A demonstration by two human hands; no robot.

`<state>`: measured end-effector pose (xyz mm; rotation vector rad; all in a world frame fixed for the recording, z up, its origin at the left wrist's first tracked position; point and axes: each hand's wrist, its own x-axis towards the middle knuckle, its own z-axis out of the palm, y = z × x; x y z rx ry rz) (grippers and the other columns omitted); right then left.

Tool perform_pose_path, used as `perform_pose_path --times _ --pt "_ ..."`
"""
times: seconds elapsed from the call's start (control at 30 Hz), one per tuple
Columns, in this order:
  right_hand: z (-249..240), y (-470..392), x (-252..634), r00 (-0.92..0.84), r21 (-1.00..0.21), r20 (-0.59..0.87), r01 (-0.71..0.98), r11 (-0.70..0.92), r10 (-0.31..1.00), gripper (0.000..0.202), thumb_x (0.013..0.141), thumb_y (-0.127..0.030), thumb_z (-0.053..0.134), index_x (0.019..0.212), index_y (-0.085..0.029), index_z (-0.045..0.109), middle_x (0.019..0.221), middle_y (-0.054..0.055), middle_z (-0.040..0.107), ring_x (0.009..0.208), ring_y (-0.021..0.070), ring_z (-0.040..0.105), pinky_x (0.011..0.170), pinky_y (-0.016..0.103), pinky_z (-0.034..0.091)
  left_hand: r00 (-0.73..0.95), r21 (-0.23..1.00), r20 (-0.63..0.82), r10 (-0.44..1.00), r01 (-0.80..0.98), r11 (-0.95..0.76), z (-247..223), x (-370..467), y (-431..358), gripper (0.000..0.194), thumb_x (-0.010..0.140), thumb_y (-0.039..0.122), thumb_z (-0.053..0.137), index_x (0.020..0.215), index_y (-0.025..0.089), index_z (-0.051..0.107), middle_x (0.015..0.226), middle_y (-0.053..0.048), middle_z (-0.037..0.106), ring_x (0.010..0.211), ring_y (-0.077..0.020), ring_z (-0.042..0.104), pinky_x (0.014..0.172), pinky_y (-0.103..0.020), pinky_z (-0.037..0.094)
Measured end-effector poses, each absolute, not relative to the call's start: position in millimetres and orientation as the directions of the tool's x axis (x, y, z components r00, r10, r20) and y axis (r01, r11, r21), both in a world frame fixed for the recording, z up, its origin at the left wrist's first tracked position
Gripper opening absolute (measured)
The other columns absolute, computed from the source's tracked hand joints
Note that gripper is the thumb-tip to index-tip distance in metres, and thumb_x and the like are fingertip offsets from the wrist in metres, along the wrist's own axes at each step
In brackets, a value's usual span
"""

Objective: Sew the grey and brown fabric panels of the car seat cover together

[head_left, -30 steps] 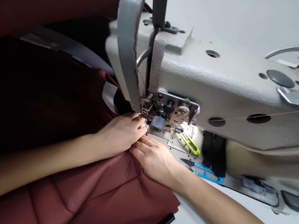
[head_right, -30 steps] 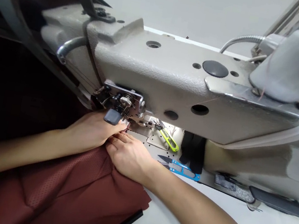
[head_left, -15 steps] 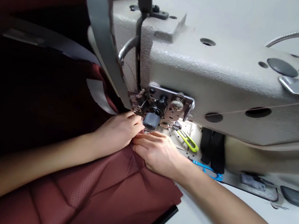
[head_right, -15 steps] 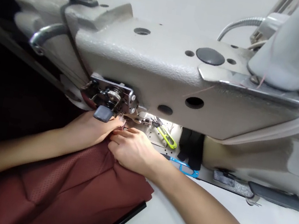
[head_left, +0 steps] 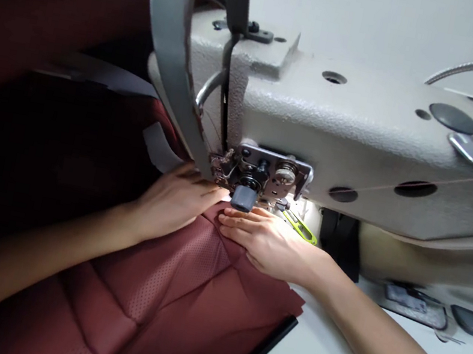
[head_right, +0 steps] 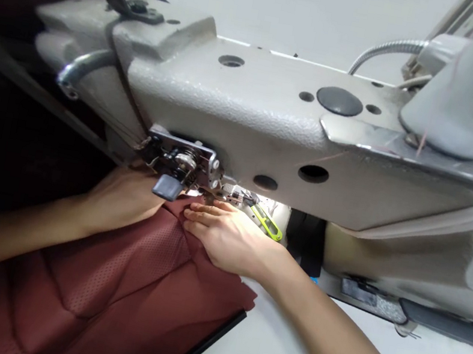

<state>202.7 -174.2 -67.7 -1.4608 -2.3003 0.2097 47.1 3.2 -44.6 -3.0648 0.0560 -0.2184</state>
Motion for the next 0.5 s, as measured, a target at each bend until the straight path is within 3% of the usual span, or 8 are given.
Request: perform_pose_path --times 0.1,0.2,0.27,0.37,0.5 --pt "-74 -178 202 -0.381 -0.279 0.259 0.85 0.446 0.888 0.037 0.101 -0.014 0.041 0.134 -0.006 0.057 0.14 0.009 0.057 0.133 0.0212 0.05 0.11 0.036 0.041 0.99 -0.097 0.139 -0.021 -0.008 -0.995 -38 45 8 0.036 0.093 0.005 0.044 0.11 0.027 0.066 0.104 0.0 0.069 0.107 -0.0203 0.059 0.098 -0.036 0.042" --pt "-83 -178 197 -0.365 -0.184 0.296 0.885 0.427 0.883 0.035 0.105 -0.018 0.038 0.128 -0.009 0.062 0.135 0.006 0.062 0.128 0.0201 0.055 0.1 0.034 0.048 0.998 -0.037 -0.062 -0.003 -0.005 -0.999 -39 47 -2 0.029 0.092 0.009 0.048 0.11 0.022 0.067 0.097 -0.002 0.068 0.087 -0.0186 0.059 0.075 -0.029 0.045" --pt "-87 -177 195 -0.346 -0.148 0.31 0.902 0.405 0.886 0.034 0.105 -0.018 0.038 0.127 -0.012 0.063 0.133 0.004 0.062 0.127 0.0181 0.056 0.094 0.033 0.051 0.987 -0.047 -0.154 0.04 0.033 -0.998 -40 50 -13 0.029 0.09 0.006 0.048 0.11 0.015 0.067 0.096 -0.006 0.066 0.081 -0.0193 0.056 0.068 -0.029 0.043" --pt "-90 -176 194 -0.318 -0.118 0.342 0.919 0.376 0.884 0.032 0.105 -0.018 0.039 0.124 -0.015 0.065 0.133 0.003 0.063 0.125 0.0167 0.057 0.093 0.033 0.051 0.976 -0.048 -0.197 0.087 0.079 -0.996 -41 53 -22 0.031 0.088 0.002 0.045 0.106 0.013 0.068 0.097 -0.008 0.065 0.084 -0.0199 0.055 0.069 -0.03 0.042" --pt "-93 -174 193 -0.286 -0.081 0.382 0.937 0.34 0.879 0.03 0.104 -0.018 0.043 0.122 -0.015 0.067 0.131 0.001 0.065 0.118 0.0194 0.059 0.09 0.034 0.051 0.971 0.047 -0.209 0.114 0.126 -0.991 -41 58 -16 0.026 0.093 0.011 0.046 0.105 0.019 0.067 0.097 -0.004 0.065 0.08 -0.0175 0.054 0.068 -0.028 0.04"
